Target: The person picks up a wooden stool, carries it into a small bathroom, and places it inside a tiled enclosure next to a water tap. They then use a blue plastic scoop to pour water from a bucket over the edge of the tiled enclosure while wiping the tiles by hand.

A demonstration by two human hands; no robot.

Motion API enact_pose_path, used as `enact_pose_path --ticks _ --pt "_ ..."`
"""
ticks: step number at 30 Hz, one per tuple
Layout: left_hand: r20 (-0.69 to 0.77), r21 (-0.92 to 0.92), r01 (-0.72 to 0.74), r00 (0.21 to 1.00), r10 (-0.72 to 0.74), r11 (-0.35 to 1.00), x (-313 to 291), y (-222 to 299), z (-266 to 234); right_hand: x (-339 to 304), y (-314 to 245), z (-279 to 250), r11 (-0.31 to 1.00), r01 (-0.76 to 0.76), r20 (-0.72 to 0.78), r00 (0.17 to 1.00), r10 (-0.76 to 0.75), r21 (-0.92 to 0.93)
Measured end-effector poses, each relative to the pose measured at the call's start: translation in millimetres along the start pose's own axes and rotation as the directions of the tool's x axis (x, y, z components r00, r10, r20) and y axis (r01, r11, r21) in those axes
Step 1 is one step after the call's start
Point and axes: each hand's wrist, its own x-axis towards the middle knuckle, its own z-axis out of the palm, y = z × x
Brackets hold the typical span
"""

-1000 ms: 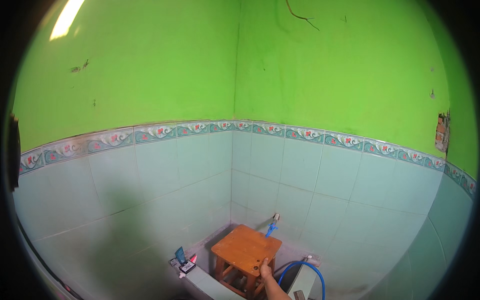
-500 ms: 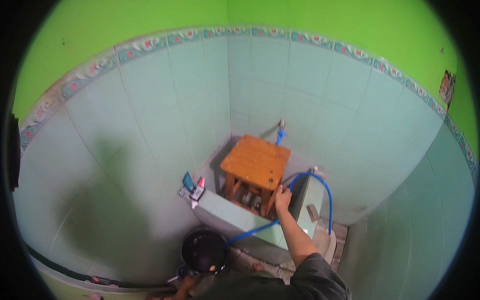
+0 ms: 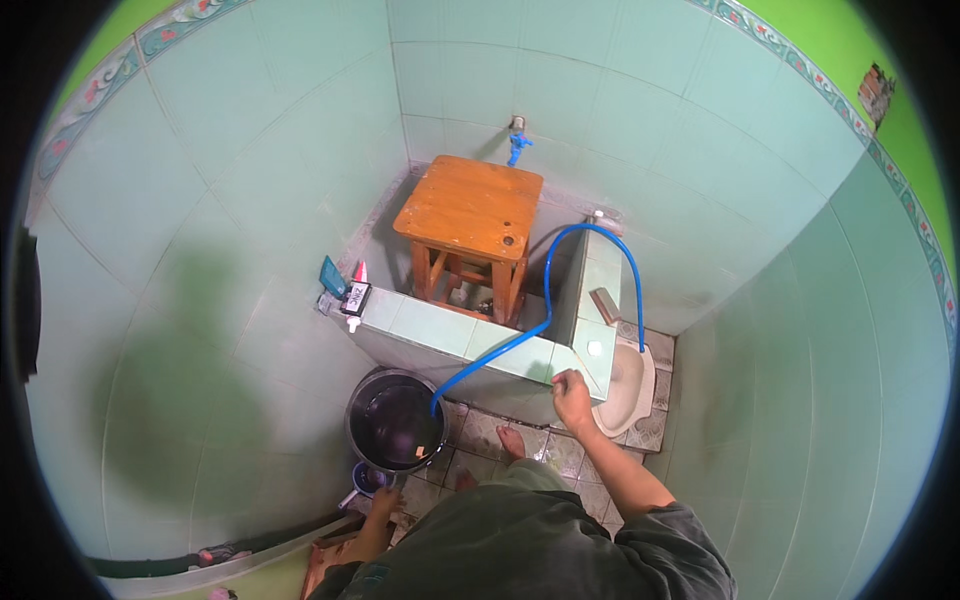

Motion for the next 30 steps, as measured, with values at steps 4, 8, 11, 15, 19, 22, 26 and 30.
enact_pose_path --ticks 4,8,11,15,19,22,26,30 --pt "-0.016 0.194 -0.334 0.939 0.343 0.923 15.4 54.1 19.7 -63.4 3.8 -6.5 0.988 -0.039 0.187 0.98 0.066 -0.148" --pt "0.045 0.115 -0.453 0.891 0.451 0.884 34.0 103.5 46.4 -108.7 25.9 -11.7 0.957 -0.012 0.263 0.96 0.092 -0.289" --pt "0.157 0.045 -0.385 0.914 0.374 0.922 21.7 139.0 79.0 -150.1 70.5 -36.0 0.93 -0.112 0.285 0.933 0.22 -0.351" --pt "0.142 0.234 -0.426 0.904 0.403 0.874 -11.2 168.6 92.8 -195.6 113.6 -57.1 0.828 -0.335 0.221 0.857 0.466 -0.45" --pt "0.159 0.371 -0.746 0.638 0.753 0.554 -43.7 216.9 120.9 -237.9 153.0 -70.6 0.736 -0.454 0.118 0.807 0.579 -0.502" --pt "0.125 0.516 -0.828 0.326 0.937 0.219 -60.3 267.9 140.5 -248.0 159.9 -71.9 0.715 -0.485 0.125 0.778 0.616 -0.504" --pt "0.189 0.577 -0.817 0.15 0.97 0.014 -66.8 341.8 173.6 -254.6 166.1 -71.9 0.748 -0.537 0.057 0.797 0.602 -0.39" --pt "0.265 0.576 -0.815 0.106 0.958 -0.069 -56.9 381.4 219.0 -252.2 165.7 -79.4 0.751 -0.601 0.03 0.775 0.631 -0.273"
